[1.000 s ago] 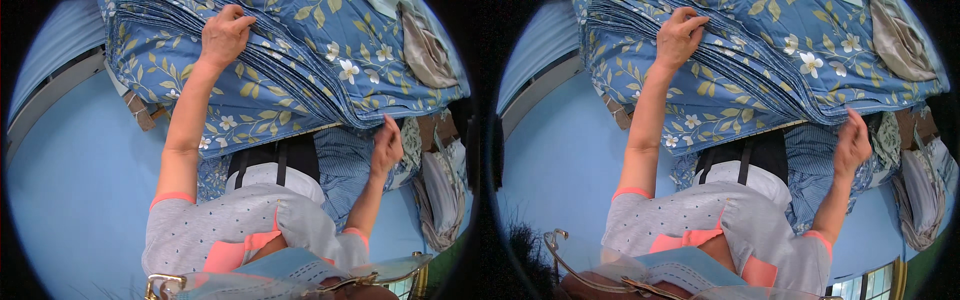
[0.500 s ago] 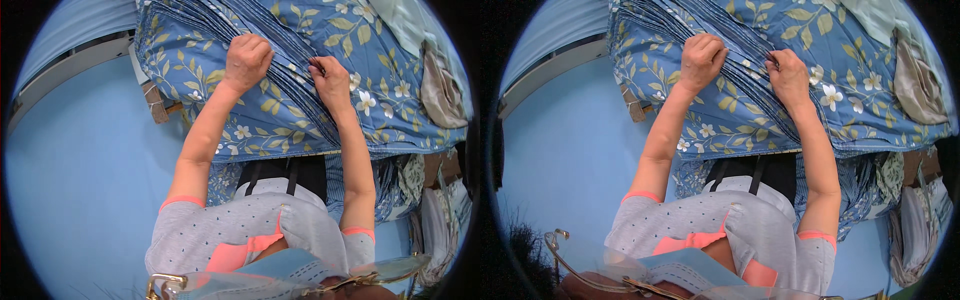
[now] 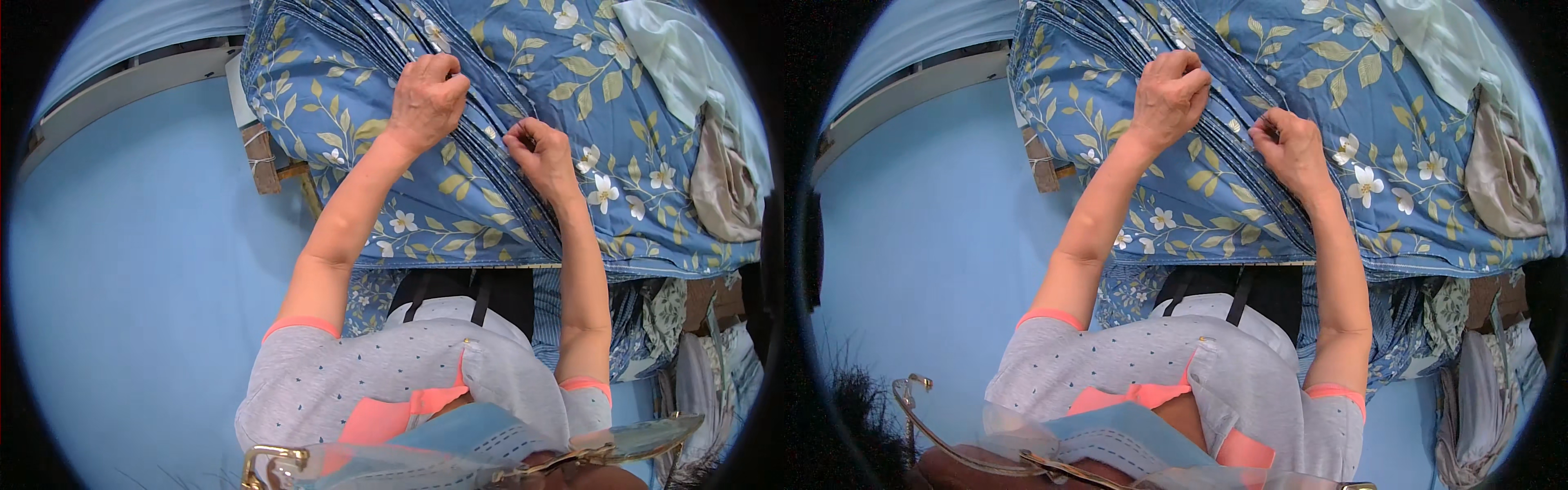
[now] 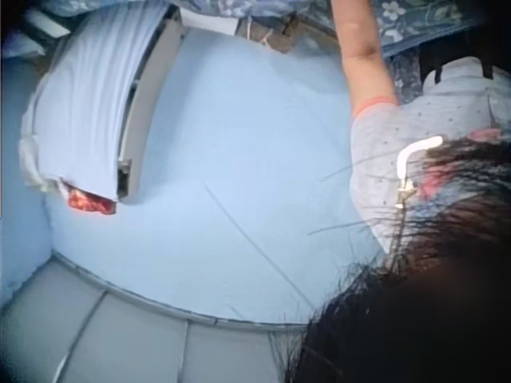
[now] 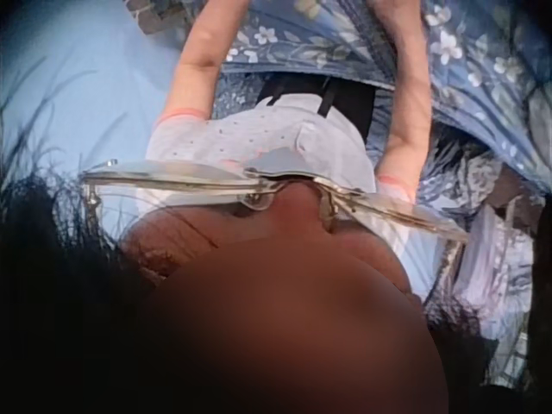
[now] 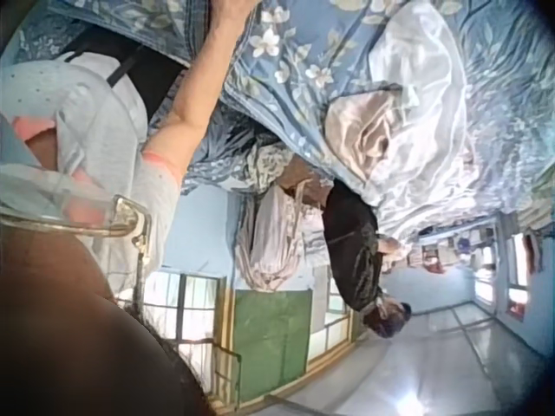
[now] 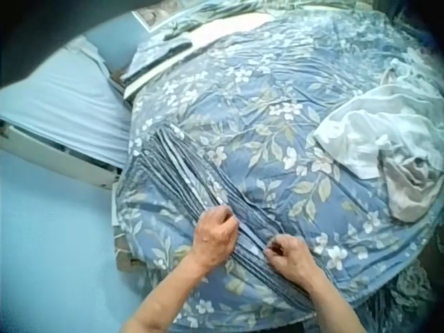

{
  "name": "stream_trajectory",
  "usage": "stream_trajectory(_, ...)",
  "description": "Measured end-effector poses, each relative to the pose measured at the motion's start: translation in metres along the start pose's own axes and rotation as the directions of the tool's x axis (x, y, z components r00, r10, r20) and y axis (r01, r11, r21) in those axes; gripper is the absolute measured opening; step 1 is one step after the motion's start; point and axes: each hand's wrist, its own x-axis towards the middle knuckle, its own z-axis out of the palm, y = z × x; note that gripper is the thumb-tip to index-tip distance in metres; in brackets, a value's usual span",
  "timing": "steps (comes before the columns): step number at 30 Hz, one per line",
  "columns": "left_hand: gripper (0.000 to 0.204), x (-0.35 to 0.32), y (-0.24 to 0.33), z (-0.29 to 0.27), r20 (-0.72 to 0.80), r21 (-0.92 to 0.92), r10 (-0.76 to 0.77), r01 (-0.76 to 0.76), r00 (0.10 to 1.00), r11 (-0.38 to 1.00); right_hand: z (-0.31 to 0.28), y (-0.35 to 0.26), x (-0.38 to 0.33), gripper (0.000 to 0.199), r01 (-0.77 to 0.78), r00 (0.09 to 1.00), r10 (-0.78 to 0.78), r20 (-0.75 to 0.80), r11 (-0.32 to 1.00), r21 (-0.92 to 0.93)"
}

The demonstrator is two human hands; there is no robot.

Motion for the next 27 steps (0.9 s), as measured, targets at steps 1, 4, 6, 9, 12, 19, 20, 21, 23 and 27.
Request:
stream_trajectory(1,0.010,0.000,-0.001,0.000,-0.002,0.000,-0.001,0.001,1.000,1.000,0.002,0.001,0.001,0.013,-0.080,0.996,0.084,-0.025,0.990,0.118)
stream_trajectory(4,0.007,-0.002,-0.005,-0.001,-0.020,-0.021,0.065,-0.065,0.998,0.998,0.005,-0.005,0.006,0.017,-0.184,0.975,0.200,-0.100,0.972,0.145)
stream_trajectory(6,0.007,-0.005,-0.005,-0.002,0.009,-0.037,0.040,-0.039,0.999,0.999,0.008,-0.006,0.008,0.019,-0.216,0.961,0.223,-0.162,0.975,0.056)
stream_trajectory(9,0.006,-0.005,-0.002,-0.001,0.009,-0.038,0.021,-0.021,1.000,0.999,0.014,0.005,0.009,0.016,-0.147,0.961,0.140,-0.239,0.989,-0.015)
stream_trajectory(12,0.015,-0.006,0.002,0.002,-0.029,-0.084,-0.019,0.016,0.999,0.996,0.012,0.010,0.010,0.015,-0.094,0.963,0.071,-0.260,0.992,-0.079)
stream_trajectory(19,0.040,-0.002,0.001,-0.003,0.076,0.003,0.019,-0.019,0.997,1.000,0.009,-0.012,0.005,0.016,0.133,0.967,-0.156,-0.200,0.984,-0.122)
stream_trajectory(20,0.040,-0.002,0.001,0.000,0.075,0.003,0.021,-0.021,0.997,1.000,0.009,-0.010,0.005,0.016,0.134,0.967,-0.157,-0.202,0.983,-0.123)
stream_trajectory(21,0.039,-0.002,0.002,0.001,0.066,0.005,-0.002,0.002,0.998,1.000,0.009,-0.008,0.004,0.015,0.124,0.966,-0.145,-0.212,0.986,-0.109)
stream_trajectory(23,0.038,-0.003,0.003,0.002,0.056,0.008,-0.026,0.025,0.998,1.000,0.009,-0.008,0.004,0.015,0.114,0.966,-0.133,-0.221,0.989,-0.095)
stream_trajectory(27,0.028,-0.013,-0.004,0.004,-0.048,-0.091,-0.010,0.006,0.999,0.996,0.010,-0.011,0.012,0.010,0.053,0.973,-0.047,-0.227,0.998,0.022)
